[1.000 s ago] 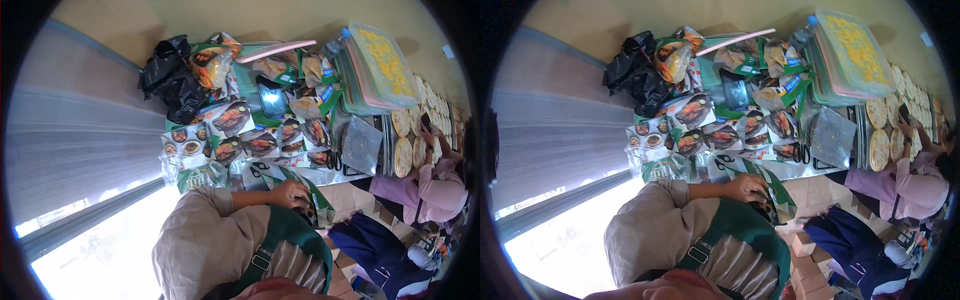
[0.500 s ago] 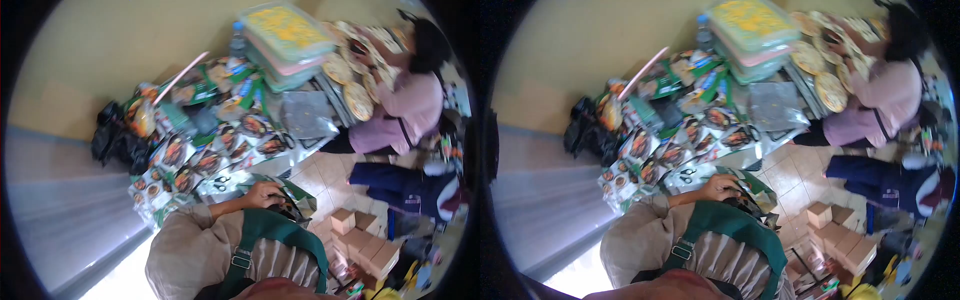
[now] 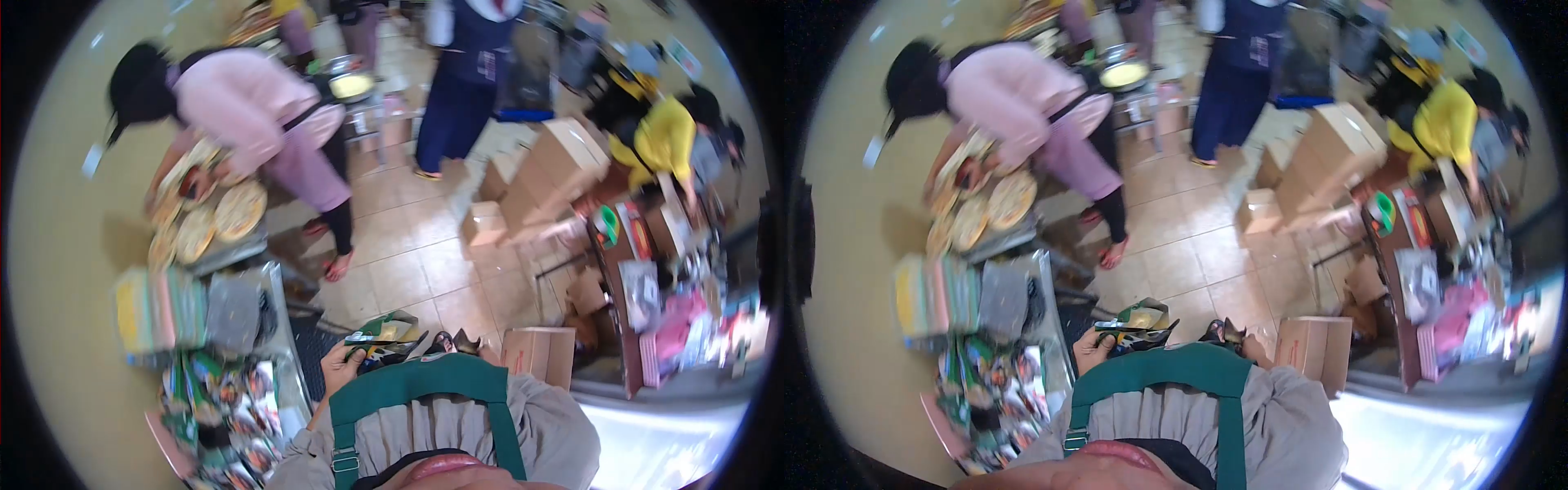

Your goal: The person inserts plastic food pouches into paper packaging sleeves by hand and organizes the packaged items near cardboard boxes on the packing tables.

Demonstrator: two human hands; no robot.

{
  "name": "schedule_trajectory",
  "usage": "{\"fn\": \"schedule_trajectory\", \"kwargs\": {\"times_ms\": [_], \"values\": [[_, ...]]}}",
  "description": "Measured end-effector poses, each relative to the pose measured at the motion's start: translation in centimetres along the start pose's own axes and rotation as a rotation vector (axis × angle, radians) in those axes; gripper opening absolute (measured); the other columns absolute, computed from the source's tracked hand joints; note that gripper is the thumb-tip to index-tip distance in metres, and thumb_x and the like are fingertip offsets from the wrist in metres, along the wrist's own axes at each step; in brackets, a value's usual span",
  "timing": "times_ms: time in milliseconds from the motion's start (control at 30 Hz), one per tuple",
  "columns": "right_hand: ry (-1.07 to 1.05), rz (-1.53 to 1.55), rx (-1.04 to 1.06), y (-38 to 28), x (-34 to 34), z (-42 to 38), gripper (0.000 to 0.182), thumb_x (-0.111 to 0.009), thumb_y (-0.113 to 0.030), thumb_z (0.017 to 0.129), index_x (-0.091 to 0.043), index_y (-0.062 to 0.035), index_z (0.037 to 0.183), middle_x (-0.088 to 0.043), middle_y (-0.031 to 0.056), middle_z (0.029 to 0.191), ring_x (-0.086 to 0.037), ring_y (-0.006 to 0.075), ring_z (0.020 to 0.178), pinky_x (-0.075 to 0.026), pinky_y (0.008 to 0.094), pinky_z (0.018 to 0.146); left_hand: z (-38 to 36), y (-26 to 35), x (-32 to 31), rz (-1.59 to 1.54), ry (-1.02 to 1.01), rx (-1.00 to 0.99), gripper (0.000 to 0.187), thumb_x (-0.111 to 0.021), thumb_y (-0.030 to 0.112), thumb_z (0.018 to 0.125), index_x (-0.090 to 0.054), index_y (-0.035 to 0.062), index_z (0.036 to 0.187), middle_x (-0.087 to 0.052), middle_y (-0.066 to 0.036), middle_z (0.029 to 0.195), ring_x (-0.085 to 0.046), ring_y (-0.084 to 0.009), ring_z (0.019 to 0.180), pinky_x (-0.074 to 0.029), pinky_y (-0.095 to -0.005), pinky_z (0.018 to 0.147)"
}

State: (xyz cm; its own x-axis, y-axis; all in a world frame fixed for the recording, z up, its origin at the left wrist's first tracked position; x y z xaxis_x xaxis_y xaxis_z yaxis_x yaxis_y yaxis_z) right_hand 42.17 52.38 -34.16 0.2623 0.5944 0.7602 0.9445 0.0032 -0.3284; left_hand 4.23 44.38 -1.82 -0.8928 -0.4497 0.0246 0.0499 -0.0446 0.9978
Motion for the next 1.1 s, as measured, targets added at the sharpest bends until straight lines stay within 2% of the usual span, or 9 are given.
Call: {"fn": "schedule_trajectory", "kwargs": {"times_ms": [67,200,267,333,533,767,833,967,1100], "values": [[0.117,0.07,-0.076,-2.0,8.3,-4.1,0.024,-0.058,-0.018,0.076,-0.061,-0.0018,0.094,-0.052,0.023,0.1,-0.058,0.0373,0.089,-0.048,0.0436,0.076,2.4,-0.9,-4.6,-0.035,-0.095,-0.029,0.02,-0.068,0.013,0.078,-0.065,-0.0055,0.085,-0.063,-0.012,0.088,-0.058,-0.0171,0.08,-0.044,-0.0268,0.074],[0.152,0.087,-0.132,6.3,8.8,-2.9,0.024,-0.061,-0.017,0.073,-0.062,-0.0018,0.092,-0.054,0.0212,0.101,-0.058,0.0361,0.089,-0.048,0.0424,0.077,5.9,-1.2,-13.0,-0.033,-0.247,-0.017,0.025,-0.068,0.019,0.079,-0.064,-0.0055,0.082,-0.06,-0.007,0.08,-0.053,-0.0139,0.074,-0.041,-0.0254,0.07],[0.197,0.102,-0.174,7.6,10.5,-3.7,0.023,-0.061,-0.013,0.073,-0.062,-0.0011,0.092,-0.054,0.0204,0.102,-0.059,0.0353,0.09,-0.049,0.0412,0.078,7.3,-1.6,-16.3,-0.059,-0.342,0.017,0.028,-0.067,0.022,0.08,-0.063,-0.0055,0.083,-0.058,-0.006,0.079,-0.052,-0.0129,0.075,-0.041,-0.025,0.07],[0.212,0.15,-0.327,8.9,11.5,-4.3,0.02,-0.057,-0.009,0.074,-0.062,-0.0017,0.092,-0.054,0.0197,0.105,-0.059,0.0344,0.094,-0.05,0.0405,0.078,8.4,-1.2,-19.1,-0.077,-0.39,0.08,0.029,-0.066,0.023,0.081,-0.063,-0.0052,0.085,-0.058,-0.005,0.079,-0.052,-0.0127,0.077,-0.041,-0.0247,0.071],[0.307,0.277,-0.561,9.9,13.2,-5.3,0.022,-0.053,-0.009,0.077,-0.062,-0.003,0.096,-0.052,0.0201,0.109,-0.059,0.0338,0.095,-0.05,0.0417,0.078,12.1,-2.5,-23.3,-0.053,-0.603,0.128,0.031,-0.066,0.025,0.081,-0.064,-0.0057,0.087,-0.059,-0.006,0.087,-0.054,-0.0124,0.077,-0.042,-0.0248,0.07],[0.369,0.396,-0.679,8.8,10.8,-4.1,0.036,-0.06,-0.03,0.077,-0.06,-0.0022,0.099,-0.053,0.0214,0.109,-0.058,0.036,0.095,-0.049,0.0421,0.079,17.1,-3.4,-28.4,-0.094,-0.726,0.238,0.028,-0.066,0.022,0.081,-0.064,-0.006,0.086,-0.06,-0.006,0.087,-0.055,-0.0121,0.076,-0.043,-0.0241,0.068],[0.311,0.49,-0.734,8.9,9.4,-2.2,0.035,-0.06,-0.029,0.077,-0.06,-0.0024,0.1,-0.053,0.0208,0.109,-0.058,0.0363,0.096,-0.049,0.0426,0.079,19.6,-3.2,-29.8,-0.152,-0.751,0.256,0.028,-0.066,0.022,0.081,-0.064,-0.0061,0.085,-0.06,-0.007,0.087,-0.055,-0.0123,0.077,-0.043,-0.0238,0.068],[0.285,0.549,-0.82,8.2,9.8,1.2,0.034,-0.059,-0.027,0.075,-0.06,-0.0022,0.099,-0.054,0.0205,0.107,-0.058,0.0359,0.095,-0.049,0.0423,0.079,25.3,-1.2,-31.2,-0.165,-0.781,0.144,0.028,-0.065,0.022,0.082,-0.064,-0.0061,0.085,-0.06,-0.007,0.087,-0.055,-0.0121,0.077,-0.043,-0.0239,0.069],[0.339,0.488,-0.843,6.3,13.9,4.6,0.032,-0.058,-0.024,0.074,-0.059,-0.0017,0.097,-0.056,0.0205,0.104,-0.058,0.0352,0.095,-0.049,0.0417,0.079,30.7,-1.6,-31.2,-0.117,-0.738,0.064,0.027,-0.065,0.02,0.082,-0.064,-0.0067,0.085,-0.059,-0.006,0.086,-0.054,-0.0115,0.075,-0.042,-0.0232,0.068]]}}
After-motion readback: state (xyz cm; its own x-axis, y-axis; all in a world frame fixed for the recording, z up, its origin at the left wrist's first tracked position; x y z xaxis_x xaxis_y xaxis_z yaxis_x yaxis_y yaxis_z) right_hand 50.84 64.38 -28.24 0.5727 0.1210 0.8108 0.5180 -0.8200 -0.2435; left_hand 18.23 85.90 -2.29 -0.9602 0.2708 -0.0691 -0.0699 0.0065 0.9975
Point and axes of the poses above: each hand's wrist, its own z-axis towards the middle knuckle, its own x-axis out of the back of the hand, y = z × x, the point moved 4 cm from there along z, towards the middle knuckle
